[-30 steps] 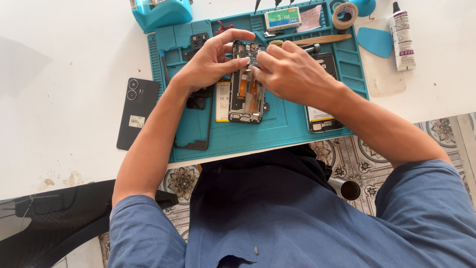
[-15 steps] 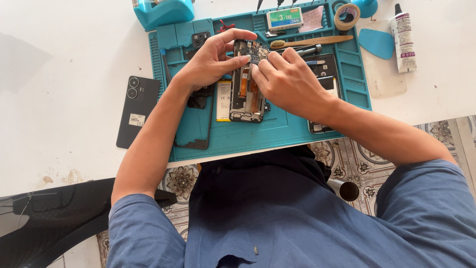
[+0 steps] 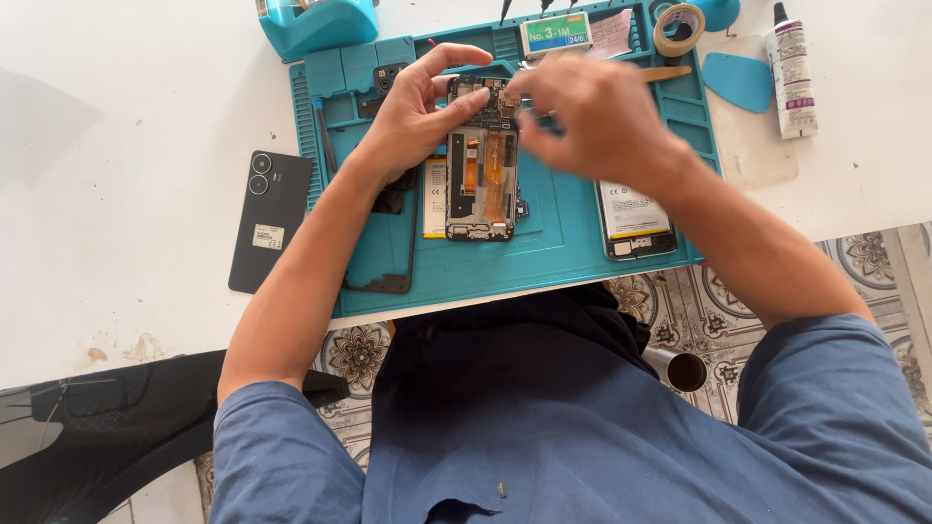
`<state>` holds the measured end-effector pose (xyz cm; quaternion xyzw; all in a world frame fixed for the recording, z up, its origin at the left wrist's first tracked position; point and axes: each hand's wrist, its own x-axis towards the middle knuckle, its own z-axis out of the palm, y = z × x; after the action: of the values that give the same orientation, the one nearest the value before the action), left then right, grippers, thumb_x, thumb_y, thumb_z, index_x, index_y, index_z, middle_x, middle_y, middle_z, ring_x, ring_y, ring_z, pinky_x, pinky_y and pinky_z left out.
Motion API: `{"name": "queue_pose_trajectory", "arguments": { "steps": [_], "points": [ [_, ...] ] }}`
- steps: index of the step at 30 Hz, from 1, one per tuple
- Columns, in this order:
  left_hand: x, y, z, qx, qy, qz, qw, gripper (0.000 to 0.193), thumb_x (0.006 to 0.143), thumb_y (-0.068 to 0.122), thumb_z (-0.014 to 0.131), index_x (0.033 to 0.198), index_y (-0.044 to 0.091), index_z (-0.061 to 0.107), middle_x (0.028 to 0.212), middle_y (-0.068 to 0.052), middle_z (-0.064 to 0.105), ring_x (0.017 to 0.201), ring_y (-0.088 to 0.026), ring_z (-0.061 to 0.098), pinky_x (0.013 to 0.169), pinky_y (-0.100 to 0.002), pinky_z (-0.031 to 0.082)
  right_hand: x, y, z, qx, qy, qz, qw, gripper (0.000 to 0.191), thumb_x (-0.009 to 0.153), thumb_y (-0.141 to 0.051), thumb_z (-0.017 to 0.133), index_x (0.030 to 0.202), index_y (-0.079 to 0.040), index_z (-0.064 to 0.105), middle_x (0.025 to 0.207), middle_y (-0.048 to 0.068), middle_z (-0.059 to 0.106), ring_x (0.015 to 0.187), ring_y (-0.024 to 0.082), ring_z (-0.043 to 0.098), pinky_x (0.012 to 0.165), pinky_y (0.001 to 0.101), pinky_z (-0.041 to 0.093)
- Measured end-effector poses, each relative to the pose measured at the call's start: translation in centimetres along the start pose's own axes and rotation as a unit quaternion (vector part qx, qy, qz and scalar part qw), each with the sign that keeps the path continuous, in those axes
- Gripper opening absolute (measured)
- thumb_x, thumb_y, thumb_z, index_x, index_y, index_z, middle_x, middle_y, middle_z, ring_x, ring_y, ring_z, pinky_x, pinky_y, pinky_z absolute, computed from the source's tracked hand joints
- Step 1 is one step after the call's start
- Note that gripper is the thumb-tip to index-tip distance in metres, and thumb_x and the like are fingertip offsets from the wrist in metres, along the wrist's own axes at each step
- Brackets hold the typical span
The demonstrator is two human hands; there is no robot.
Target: The person assembles a smartphone by connecting internal components, installing the battery, and securing the back cover. The person uses a screwdriver to fasten screws and aligns connectors before closing the device.
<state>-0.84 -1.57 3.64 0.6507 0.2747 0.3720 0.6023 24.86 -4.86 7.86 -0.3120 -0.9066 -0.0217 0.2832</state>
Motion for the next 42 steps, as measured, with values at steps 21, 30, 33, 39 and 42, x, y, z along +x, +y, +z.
{"name": "queue_pose_trajectory", "arguments": {
  "steps": [21, 30, 33, 39, 42],
  "points": [
    [-0.1, -0.8, -0.3, 0.027, 0.030, -0.006, 0.999, 0.031, 0.105, 0.018, 0.068, 0.132, 0.008, 0.058, 0.098, -0.005, 0.075, 0.084, -0.006, 0.073, 0.070, -0.022, 0.064, 0.2, 1.7, 1.3, 0.066, -0.044, 0.004, 0.997, 0.044, 0.092, -0.027, 0.085, 0.127, -0.002, 0.075, 0.117, 0.015, 0.074, 0.093, 0.024, 0.073, 0.079, 0.0352, 0.060],
    [-0.1, -0.7, -0.1, 0.042, 0.047, -0.014, 0.998, 0.038, 0.104, 0.017, 0.068, 0.138, 0.002, 0.059, 0.097, -0.007, 0.076, 0.081, -0.006, 0.074, 0.069, -0.022, 0.064, 0.1, 1.1, 1.4, 0.055, -0.044, 0.004, 0.998, 0.040, 0.095, -0.026, 0.082, 0.127, -0.002, 0.074, 0.118, 0.016, 0.074, 0.097, 0.027, 0.073, 0.083, 0.0376, 0.059],
    [0.0, -0.4, -0.1, 0.016, 0.047, -0.008, 0.999, 0.038, 0.105, 0.017, 0.069, 0.138, 0.000, 0.060, 0.101, -0.008, 0.076, 0.085, -0.007, 0.073, 0.073, -0.023, 0.064, 0.3, 0.6, 1.2, 0.067, -0.037, 0.014, 0.997, 0.046, 0.096, -0.025, 0.082, 0.133, -0.001, 0.069, 0.118, 0.018, 0.074, 0.096, 0.028, 0.073, 0.083, 0.0381, 0.060],
    [-0.1, 0.4, 0.0, -0.082, 0.053, -0.009, 0.995, 0.042, 0.100, 0.016, 0.073, 0.136, -0.001, 0.058, 0.105, -0.008, 0.076, 0.091, -0.009, 0.074, 0.083, -0.025, 0.064, 0.6, 0.8, 1.1, 0.230, -0.032, 0.156, 0.960, 0.064, 0.091, -0.019, 0.080, 0.144, 0.004, 0.052, 0.107, 0.018, 0.071, 0.080, 0.020, 0.072, 0.065, 0.0304, 0.059],
    [-0.2, 0.6, 0.2, -0.102, 0.058, -0.003, 0.993, 0.040, 0.100, 0.017, 0.075, 0.133, -0.001, 0.061, 0.105, -0.007, 0.077, 0.092, -0.009, 0.074, 0.086, -0.027, 0.064, 0.3, 1.0, 2.0, 0.311, -0.018, 0.182, 0.933, 0.040, 0.101, -0.017, 0.075, 0.130, 0.005, 0.059, 0.098, 0.011, 0.073, 0.079, 0.014, 0.073, 0.069, 0.0261, 0.061]
  ]
}}
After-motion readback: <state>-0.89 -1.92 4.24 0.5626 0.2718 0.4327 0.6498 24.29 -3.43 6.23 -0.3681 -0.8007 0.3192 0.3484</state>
